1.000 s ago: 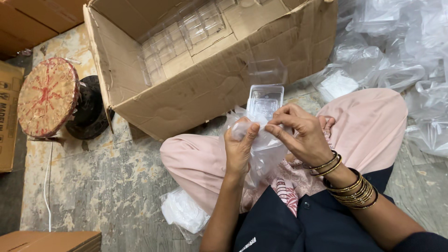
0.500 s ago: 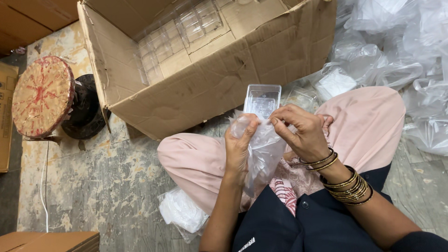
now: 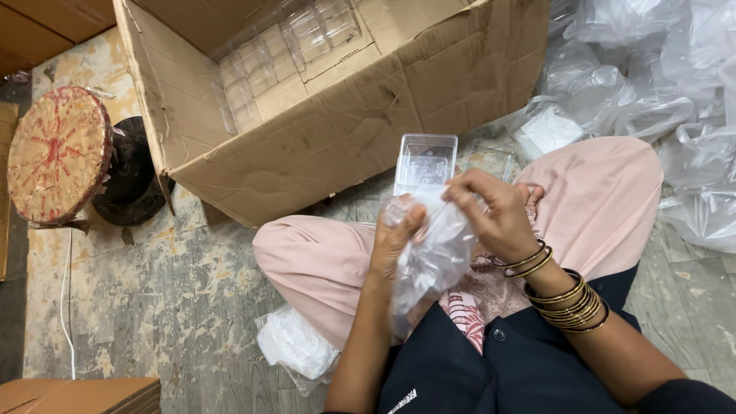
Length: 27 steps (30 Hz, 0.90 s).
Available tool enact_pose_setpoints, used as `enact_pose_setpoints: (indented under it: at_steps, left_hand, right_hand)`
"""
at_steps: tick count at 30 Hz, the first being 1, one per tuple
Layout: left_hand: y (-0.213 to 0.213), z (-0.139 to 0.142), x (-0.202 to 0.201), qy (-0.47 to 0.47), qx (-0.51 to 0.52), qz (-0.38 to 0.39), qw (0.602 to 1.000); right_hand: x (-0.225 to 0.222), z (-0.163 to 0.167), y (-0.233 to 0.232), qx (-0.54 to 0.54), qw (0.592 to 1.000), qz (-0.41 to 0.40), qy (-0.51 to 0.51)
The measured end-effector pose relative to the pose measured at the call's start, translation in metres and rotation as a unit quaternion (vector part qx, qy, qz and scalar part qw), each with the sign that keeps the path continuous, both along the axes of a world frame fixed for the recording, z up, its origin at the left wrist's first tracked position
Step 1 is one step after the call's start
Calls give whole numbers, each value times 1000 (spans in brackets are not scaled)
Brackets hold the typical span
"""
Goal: The person sits on the floor and wraps small clear plastic boxes in thin plastic bags one at a time, then places each wrapped box into a large cardboard carton. They repeatedly take a box, pull a bag over it, and set the wrapped box inside the carton.
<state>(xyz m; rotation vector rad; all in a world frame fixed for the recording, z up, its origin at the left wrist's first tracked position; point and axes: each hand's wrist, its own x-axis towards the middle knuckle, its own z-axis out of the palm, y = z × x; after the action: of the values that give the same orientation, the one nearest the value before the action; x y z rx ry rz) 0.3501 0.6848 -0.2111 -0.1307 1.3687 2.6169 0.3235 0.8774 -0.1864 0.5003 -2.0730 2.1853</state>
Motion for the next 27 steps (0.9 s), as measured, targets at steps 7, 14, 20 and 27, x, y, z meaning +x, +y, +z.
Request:
enact_pose_setpoints:
  at_steps: [7, 14, 20, 27]
  left_hand:
    - [-12, 27, -4, 82, -141, -124, 979]
    - [24, 53, -48, 154, -679, 83, 713]
    - [33, 52, -75, 41, -774, 47, 630]
    - [20, 32, -69, 33, -537, 122, 834]
  right_hand:
    - [-18, -15, 33, -509, 784, 208, -287]
    - [-52, -25, 14, 165, 980, -114, 3]
    - [-83, -55, 4, 248, 967, -48, -17]
    - [-70, -50, 7, -60, 981, 74, -170]
